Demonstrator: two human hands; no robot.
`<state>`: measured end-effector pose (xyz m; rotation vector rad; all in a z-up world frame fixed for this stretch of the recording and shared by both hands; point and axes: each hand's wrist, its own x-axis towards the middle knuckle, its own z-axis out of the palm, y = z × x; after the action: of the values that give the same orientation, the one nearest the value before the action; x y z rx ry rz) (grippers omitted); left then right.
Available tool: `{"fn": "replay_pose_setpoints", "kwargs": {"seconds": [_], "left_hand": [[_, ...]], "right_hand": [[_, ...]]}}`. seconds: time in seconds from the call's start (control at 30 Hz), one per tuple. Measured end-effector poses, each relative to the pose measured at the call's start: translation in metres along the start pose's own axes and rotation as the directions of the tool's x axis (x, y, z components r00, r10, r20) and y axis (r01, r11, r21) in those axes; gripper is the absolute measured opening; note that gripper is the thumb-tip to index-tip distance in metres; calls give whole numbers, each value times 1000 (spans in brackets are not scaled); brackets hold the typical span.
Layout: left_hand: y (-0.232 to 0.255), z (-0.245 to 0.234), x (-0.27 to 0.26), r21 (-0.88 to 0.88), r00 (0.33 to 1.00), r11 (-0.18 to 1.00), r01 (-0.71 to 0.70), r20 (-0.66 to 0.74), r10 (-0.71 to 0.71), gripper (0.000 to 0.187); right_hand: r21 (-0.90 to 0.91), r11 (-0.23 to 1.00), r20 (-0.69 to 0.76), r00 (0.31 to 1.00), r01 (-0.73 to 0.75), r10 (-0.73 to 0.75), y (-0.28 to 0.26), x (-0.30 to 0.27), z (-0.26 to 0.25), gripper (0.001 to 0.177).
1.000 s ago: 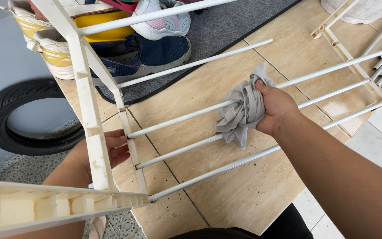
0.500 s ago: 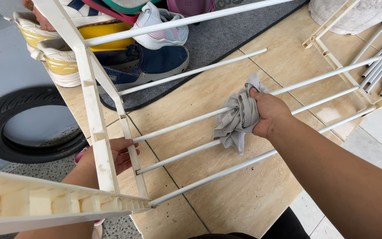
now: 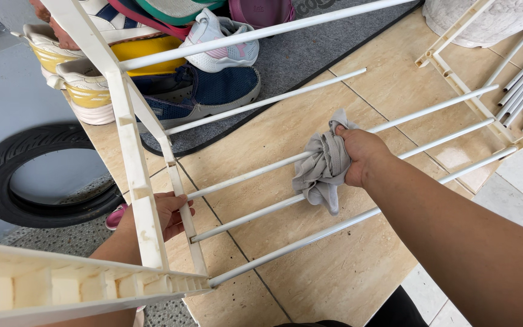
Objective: The person assembles a white plastic shoe rack by inserting white rods into the frame slots. They wipe the rods with a gray cloth before inserting them into the vertical supports. The person continues adding rods to form horizontal shelves within the rack.
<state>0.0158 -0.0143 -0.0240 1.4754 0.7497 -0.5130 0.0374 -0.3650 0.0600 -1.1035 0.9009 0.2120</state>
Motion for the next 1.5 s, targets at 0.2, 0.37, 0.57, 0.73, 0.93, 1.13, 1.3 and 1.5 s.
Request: {"fn": "replay_pose_setpoints", "kwargs": {"seconds": [0.2,0.37,0.57,0.73,0.93,1.13,1.3,1.5], "left_hand": [[2,2,-4,5,1000,1000,-9,4,9,34],[5,3,-13,32,1000,999,-14,-22,14,32],[6,3,-16,47,1000,999,-15,-12,16,30],[4,2,-13,26,1000,1000,-7,-18,7,31],[-1,2,-11,17,999,999,-37,-22,38,32],[-4,5,-6,-33,999,998,-51,-2,51,32],[-7,5,-6,-49,998,997,-59,-6,59,33],[-8,5,-8,-71,998,995,-70,-5,70,33]], "right_hand": [[-127,985,50,991,-116,123,-5,26,-3,29],[-227,951,41,973,-211,225,-6,46,-6,38],[-227,951,49,973,-209,225,-6,42,-4,43],[-153,981,11,992,-122,126,-1,36,-8,36],[-143,971,6,981,-193,196,-3,51,-13,34],[-145,966,8,976,-214,217,-2,63,-16,35],[-132,975,2,983,-180,182,0,57,-15,34],[-96,985,-45,989,-146,143,2,42,-11,34]]}}
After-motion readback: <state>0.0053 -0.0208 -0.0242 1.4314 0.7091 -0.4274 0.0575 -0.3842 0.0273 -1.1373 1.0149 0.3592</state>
